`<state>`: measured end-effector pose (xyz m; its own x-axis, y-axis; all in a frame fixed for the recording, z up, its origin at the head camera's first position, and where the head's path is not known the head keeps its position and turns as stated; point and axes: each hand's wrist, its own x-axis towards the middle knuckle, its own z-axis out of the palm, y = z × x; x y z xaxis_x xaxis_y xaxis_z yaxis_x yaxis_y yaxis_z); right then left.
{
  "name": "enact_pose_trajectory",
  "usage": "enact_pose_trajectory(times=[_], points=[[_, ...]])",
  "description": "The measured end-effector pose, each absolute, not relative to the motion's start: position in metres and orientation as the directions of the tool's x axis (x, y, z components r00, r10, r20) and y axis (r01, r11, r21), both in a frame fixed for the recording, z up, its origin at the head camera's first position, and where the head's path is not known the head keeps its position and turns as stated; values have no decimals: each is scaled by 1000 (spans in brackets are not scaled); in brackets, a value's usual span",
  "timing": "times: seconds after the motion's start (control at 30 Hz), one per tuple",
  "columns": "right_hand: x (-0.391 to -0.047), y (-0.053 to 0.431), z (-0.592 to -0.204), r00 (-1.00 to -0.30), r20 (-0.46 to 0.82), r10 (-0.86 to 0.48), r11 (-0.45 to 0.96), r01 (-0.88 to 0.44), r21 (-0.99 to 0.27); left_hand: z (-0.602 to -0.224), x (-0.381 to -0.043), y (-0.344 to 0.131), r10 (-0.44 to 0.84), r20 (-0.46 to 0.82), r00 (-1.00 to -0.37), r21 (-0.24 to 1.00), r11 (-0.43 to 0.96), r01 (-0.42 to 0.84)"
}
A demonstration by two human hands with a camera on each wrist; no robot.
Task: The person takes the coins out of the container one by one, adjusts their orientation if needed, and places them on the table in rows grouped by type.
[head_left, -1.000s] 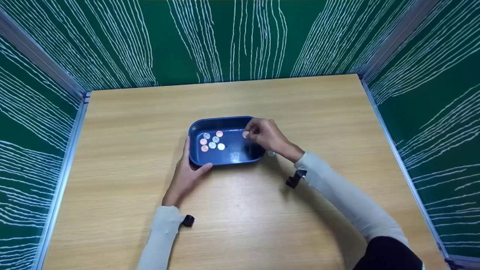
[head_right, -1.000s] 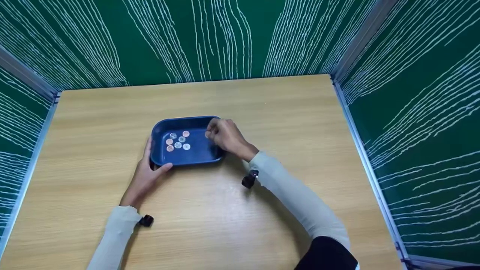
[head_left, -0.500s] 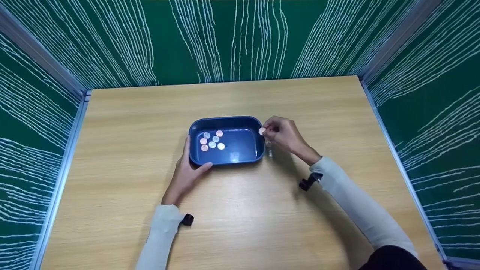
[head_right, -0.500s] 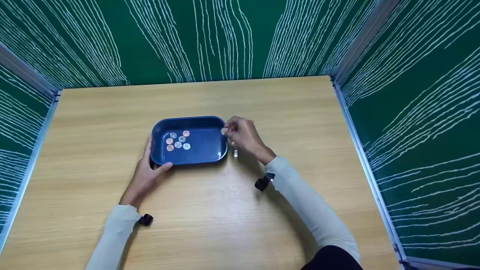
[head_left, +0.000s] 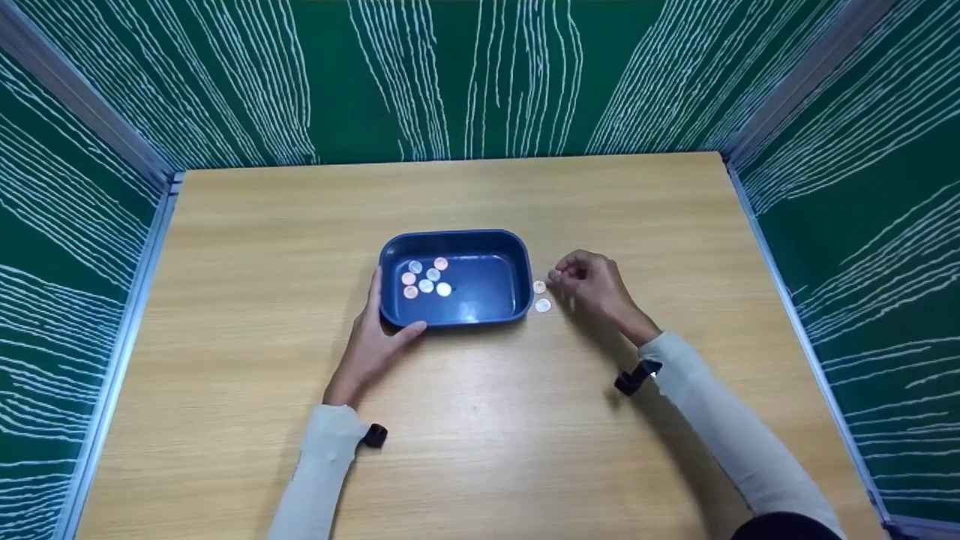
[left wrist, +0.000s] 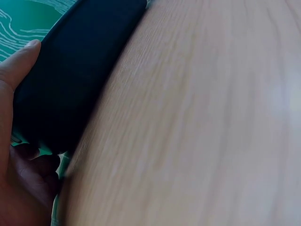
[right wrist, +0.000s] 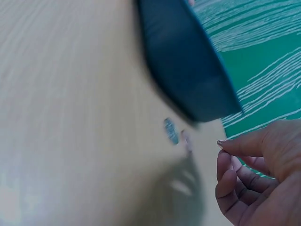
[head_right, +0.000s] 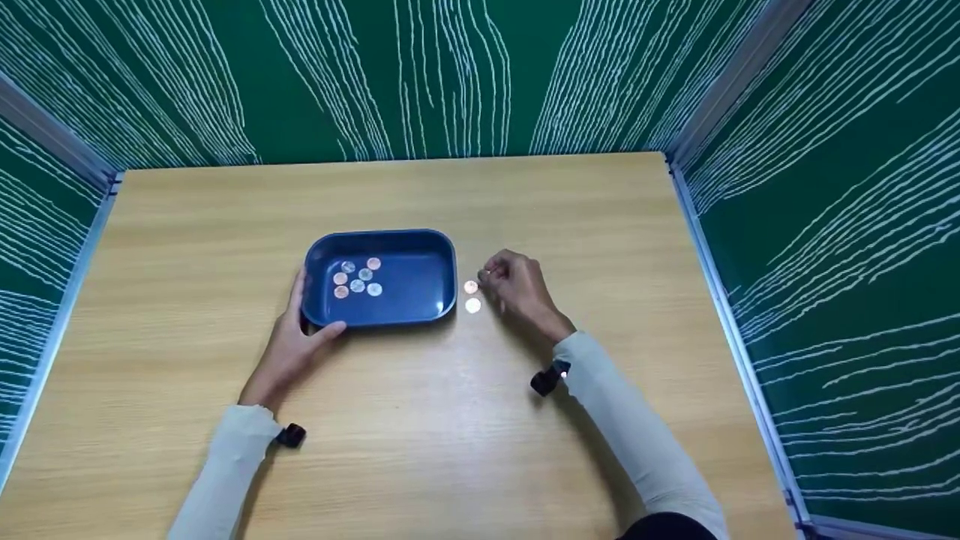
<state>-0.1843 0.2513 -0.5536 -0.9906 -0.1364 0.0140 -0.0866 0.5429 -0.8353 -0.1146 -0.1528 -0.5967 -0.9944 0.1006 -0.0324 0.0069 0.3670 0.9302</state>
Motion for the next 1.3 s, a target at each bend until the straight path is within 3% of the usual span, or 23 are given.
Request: enact_pose_trajectory(times=[0.23, 0.93, 1.3], points=[[-179, 258, -571, -991, -26, -134, 536, -50, -843, -596, -115, -153, 98, -46, -994, 930, 368, -6], [-169, 258, -589, -995, 63, -83, 647, -102, -756, -598, -114, -151, 103, -73, -992, 939, 342, -33], [-171, 258, -592, -987, 112, -119, 667, -163, -727, -597, -114, -151, 79, -39, -996, 946, 324, -11]])
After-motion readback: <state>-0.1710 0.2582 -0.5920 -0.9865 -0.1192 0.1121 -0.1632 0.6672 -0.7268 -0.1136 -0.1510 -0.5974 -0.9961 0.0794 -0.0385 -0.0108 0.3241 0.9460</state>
